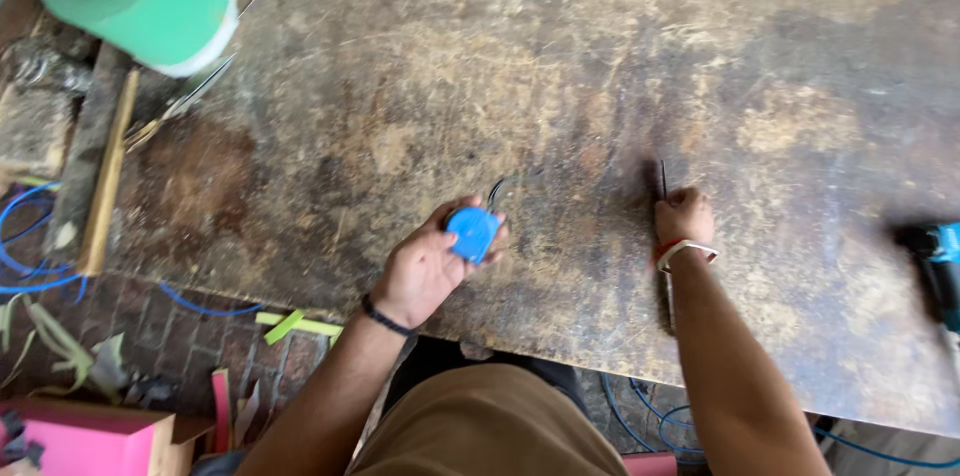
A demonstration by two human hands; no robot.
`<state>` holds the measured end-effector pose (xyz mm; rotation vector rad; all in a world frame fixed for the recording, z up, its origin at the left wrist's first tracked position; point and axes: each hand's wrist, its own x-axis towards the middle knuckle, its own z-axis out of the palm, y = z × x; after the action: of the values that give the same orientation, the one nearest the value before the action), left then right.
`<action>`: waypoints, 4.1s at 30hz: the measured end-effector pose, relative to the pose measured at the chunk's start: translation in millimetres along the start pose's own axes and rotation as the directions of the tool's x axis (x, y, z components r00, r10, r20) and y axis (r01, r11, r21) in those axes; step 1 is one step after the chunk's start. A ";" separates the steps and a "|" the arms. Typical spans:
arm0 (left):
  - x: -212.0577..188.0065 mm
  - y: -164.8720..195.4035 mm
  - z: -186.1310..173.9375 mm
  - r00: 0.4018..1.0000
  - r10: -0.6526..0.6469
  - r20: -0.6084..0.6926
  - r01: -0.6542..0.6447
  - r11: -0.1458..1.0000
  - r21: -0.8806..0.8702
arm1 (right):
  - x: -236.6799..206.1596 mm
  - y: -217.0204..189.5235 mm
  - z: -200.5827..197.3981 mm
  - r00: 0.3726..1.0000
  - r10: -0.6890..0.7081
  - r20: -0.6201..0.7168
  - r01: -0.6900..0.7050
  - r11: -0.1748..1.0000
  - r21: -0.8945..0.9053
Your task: The person assembles a wooden box frame, places a yellow foam sheet on top, and smooths it by hand. They then move the assembled unit aside, gather foam scraps and a cloth, and later use a metal file on a small blue object.
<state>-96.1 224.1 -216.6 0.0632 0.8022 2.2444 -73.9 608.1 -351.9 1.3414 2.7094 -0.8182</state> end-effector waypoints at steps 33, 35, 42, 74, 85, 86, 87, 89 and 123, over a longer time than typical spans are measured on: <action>-33.7 65.5 3.4 0.905 0.409 0.117 -0.423 0.891 0.161 | -309.2 -227.2 -97.7 0.689 -0.717 -0.104 0.684 0.598 0.418; -33.6 68.0 -0.7 0.891 0.436 0.124 -0.453 0.861 0.232 | -310.7 -234.0 -95.6 0.770 -0.638 0.012 0.548 0.671 0.499; -36.7 72.0 -16.4 0.783 0.562 0.266 -0.620 0.675 0.399 | -310.6 -246.8 -94.0 0.795 -0.433 0.426 -0.005 0.697 0.717; -56.2 91.1 11.9 0.991 0.099 0.086 -0.111 0.982 0.152 | -266.1 -247.1 -142.4 -0.105 -0.983 -0.153 0.976 -0.071 -0.207; -51.6 94.4 14.6 0.999 0.038 0.039 -0.044 0.984 0.174 | -261.3 -245.4 -144.5 -0.145 -0.981 -0.129 0.971 -0.116 -0.211; -51.2 94.3 14.4 0.999 0.032 0.042 -0.039 0.983 0.177 | -260.7 -245.6 -144.6 -0.153 -0.981 -0.123 0.968 -0.124 -0.218; -50.8 94.4 13.8 0.999 0.020 0.047 -0.029 0.982 0.189 | -260.0 -246.2 -144.8 -0.168 -0.978 -0.121 0.966 -0.139 -0.217; -49.3 95.0 12.0 0.998 -0.004 0.058 -0.008 0.977 0.213 | -258.2 -248.3 -146.0 -0.196 -0.973 -0.119 0.962 -0.167 -0.216; -33.8 77.7 -9.0 0.818 0.540 -0.198 -0.368 0.757 0.541 | -288.7 -247.2 -74.9 0.505 -0.863 0.004 0.787 0.463 0.408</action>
<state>-123.1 155.7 -173.6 0.1180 1.6967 2.4863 -58.7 306.3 -109.5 -0.2826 3.0243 -1.4365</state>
